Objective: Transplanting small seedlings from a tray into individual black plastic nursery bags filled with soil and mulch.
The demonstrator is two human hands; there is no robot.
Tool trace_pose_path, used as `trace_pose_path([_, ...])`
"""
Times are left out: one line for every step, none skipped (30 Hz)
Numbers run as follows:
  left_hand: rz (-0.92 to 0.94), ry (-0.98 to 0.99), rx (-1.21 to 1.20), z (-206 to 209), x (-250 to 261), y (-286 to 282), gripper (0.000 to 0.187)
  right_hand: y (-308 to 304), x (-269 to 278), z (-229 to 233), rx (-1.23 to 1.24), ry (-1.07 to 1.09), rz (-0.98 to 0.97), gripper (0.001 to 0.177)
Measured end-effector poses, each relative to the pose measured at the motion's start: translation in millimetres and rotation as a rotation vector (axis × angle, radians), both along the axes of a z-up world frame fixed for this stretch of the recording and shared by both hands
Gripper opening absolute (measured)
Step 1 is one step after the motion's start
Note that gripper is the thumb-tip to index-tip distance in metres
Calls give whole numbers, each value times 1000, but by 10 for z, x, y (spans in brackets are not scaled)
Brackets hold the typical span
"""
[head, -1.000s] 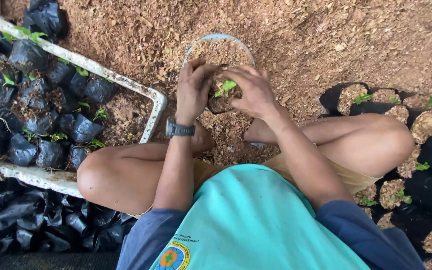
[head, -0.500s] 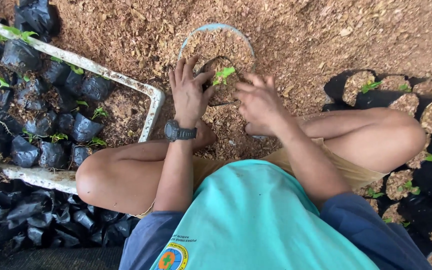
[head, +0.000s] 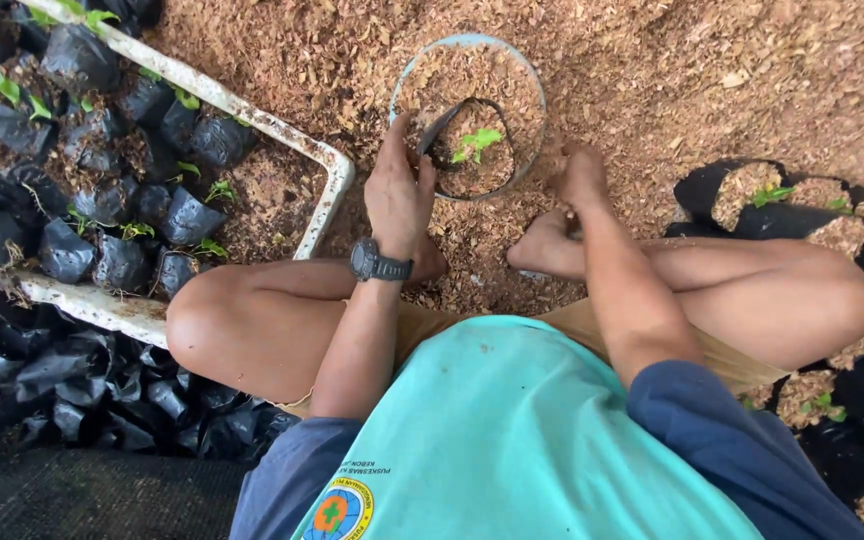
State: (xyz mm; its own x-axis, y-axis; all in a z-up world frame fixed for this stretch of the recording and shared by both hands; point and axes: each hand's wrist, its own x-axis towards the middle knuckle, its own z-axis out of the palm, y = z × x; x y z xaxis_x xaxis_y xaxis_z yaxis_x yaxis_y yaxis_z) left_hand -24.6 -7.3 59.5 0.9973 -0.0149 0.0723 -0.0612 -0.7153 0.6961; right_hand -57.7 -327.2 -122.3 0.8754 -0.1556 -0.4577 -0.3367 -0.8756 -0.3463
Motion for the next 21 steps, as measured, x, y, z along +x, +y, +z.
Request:
trace_pose_path([7, -3, -4, -22, 12, -3, 62, -51, 35, 98, -4, -3, 7, 52])
trace_pose_path([-8, -17, -14, -43, 33, -8, 56, -101, 78, 193, 30, 54, -65, 57])
trace_pose_path([-23, -32, -23, -66, 57, -18, 50, -156, 124, 285, 64, 110, -138, 62])
trace_pose_path([-26, -30, -27, -76, 68, -14, 50, 7, 78, 763, 60, 112, -141, 62])
trace_pose_path([-118, -75, -6, -88, 80, -15, 41, 175, 86, 1273, 167, 59, -177, 69])
trace_pose_path([-209, -123, 15, -101, 101, -18, 32, 336, 121, 1833, 274, 3, -213, 77])
trace_pose_path([-210, -124, 10, -66, 124, -30, 32, 392, 98, 1883, 270, 2, -215, 77])
trace_pose_path([-208, -105, 33, -32, 141, -51, 29, 440, 62, 1935, 373, -97, -178, 65])
trace_pose_path([-207, -86, 55, 3, 155, -76, 27, 486, 24, 1989, 474, -197, -140, 55])
trace_pose_path([-211, -90, 48, -7, 192, -96, 27, 608, 64, 2067, 467, -201, -143, 55])
trace_pose_path([-227, -64, 49, -15, 225, -118, 21, 729, 102, 2145, 571, -286, -119, 50])
trace_pose_path([-243, -34, 52, -21, 240, -131, 15, 860, 128, 2219, 677, -368, -94, 47])
trace_pose_path([-246, -35, 47, -52, 245, -148, 15, 951, 116, 2268, 672, -369, -96, 47])
trace_pose_path([-245, -17, 73, -83, 278, -163, 15, 1044, 137, 2315, 597, -433, -34, 45])
trace_pose_path([-244, 1, 99, -112, 315, -176, 16, 1141, 161, 2361, 521, -496, 28, 44])
trace_pose_path([-237, -4, 97, -201, 350, -160, 16, 1181, 138, 2406, 520, -498, 36, 44])
trace_pose_path([-260, 10, 89, -293, 387, -143, 20, 1223, 116, 2446, 415, -541, 64, 40])
trace_pose_path([-283, 34, 83, -392, 379, -104, 25, 1283, 56, 2477, 315, -574, 88, 37])
trace_pose_path([-277, 39, 83, -329, 359, -114, 25, 1253, 5, 2339, 318, -569, 93, 37])
trace_pose_path([-277, 81, 48, -264, 352, -126, 23, 1226, -47, 2201, 244, -573, 114, 28])
trace_pose_path([-277, 122, 13, -196, 345, -143, 21, 1194, -100, 2065, 169, -577, 134, 21])
